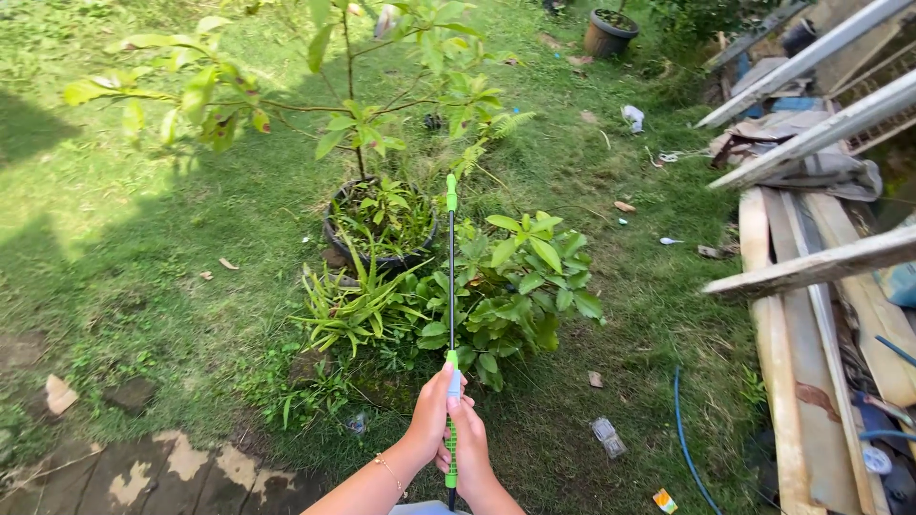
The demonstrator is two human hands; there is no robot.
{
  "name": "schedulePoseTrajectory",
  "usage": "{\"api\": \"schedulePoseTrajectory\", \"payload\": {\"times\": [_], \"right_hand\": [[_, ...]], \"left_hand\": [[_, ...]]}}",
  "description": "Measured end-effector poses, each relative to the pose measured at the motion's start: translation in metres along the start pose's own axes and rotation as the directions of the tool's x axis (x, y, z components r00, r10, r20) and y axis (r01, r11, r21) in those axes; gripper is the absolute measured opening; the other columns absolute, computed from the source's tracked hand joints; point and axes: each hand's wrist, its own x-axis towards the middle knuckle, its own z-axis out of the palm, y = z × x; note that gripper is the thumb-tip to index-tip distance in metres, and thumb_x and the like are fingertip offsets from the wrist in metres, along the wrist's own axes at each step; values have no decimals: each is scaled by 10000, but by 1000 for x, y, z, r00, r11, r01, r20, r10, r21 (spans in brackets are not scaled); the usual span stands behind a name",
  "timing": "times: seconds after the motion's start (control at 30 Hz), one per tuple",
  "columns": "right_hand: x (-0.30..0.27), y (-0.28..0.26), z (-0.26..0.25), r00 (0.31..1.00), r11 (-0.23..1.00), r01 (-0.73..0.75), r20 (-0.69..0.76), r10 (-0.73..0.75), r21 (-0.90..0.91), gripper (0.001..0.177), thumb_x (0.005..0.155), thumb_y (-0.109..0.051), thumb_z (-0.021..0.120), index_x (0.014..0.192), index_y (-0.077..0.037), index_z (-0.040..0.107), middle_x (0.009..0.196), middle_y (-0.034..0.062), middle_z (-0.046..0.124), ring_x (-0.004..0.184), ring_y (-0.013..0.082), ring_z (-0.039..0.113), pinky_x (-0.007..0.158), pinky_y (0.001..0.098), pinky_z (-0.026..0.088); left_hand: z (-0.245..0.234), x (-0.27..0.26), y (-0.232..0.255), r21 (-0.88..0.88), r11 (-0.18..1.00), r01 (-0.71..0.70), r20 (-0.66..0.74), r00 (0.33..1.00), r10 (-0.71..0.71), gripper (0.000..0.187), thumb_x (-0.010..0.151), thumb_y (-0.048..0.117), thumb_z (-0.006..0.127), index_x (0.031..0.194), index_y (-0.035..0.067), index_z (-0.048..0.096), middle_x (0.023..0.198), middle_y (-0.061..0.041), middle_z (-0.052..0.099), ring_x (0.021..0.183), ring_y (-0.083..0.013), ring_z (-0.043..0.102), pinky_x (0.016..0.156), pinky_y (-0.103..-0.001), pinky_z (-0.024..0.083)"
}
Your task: The person uses a green and black handheld spray wand to water a small potted tree and surrounding ground cover plants in a backyard. The person holds the wand with both hands and directs a fine mist onto the foliage and soil throughout the clip.
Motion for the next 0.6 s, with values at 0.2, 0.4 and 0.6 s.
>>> {"api": "schedulePoseTrajectory", "payload": {"times": [0.2, 0.4, 0.6], "right_hand": [[3, 8, 13, 996, 998, -57, 62, 58, -9, 429, 1009, -384, 562, 1139, 21, 620, 656, 41, 472, 362, 68, 347, 286, 230, 260], [5, 18, 20, 991, 992, -106, 77, 111, -63, 443, 1020, -402, 543, 1114, 27, 603, 675, 43, 471, 379, 80, 372, 298, 242, 265], [1, 23, 26, 985, 986, -113, 118, 127, -119, 421, 1034, -399, 515, 1188, -25, 631, 665, 34, 472, 387, 68, 345, 310, 232, 243]], "left_hand": [[-21, -1, -7, -51, 997, -57, -74, 996, 53, 545, 996, 527, 375, 1003, 49, 637, 849, -125, 686, 774, -195, 640, 529, -289, 402], [-35, -4, -13, -98, 990, -101, -149, 985, 86, 524, 1022, 481, 384, 987, 24, 636, 829, -142, 677, 769, -205, 650, 662, -308, 500], [-42, -10, -17, -109, 988, -110, -188, 978, 89, 559, 977, 556, 407, 1029, 45, 628, 861, -106, 669, 800, -184, 683, 486, -275, 393]]}}
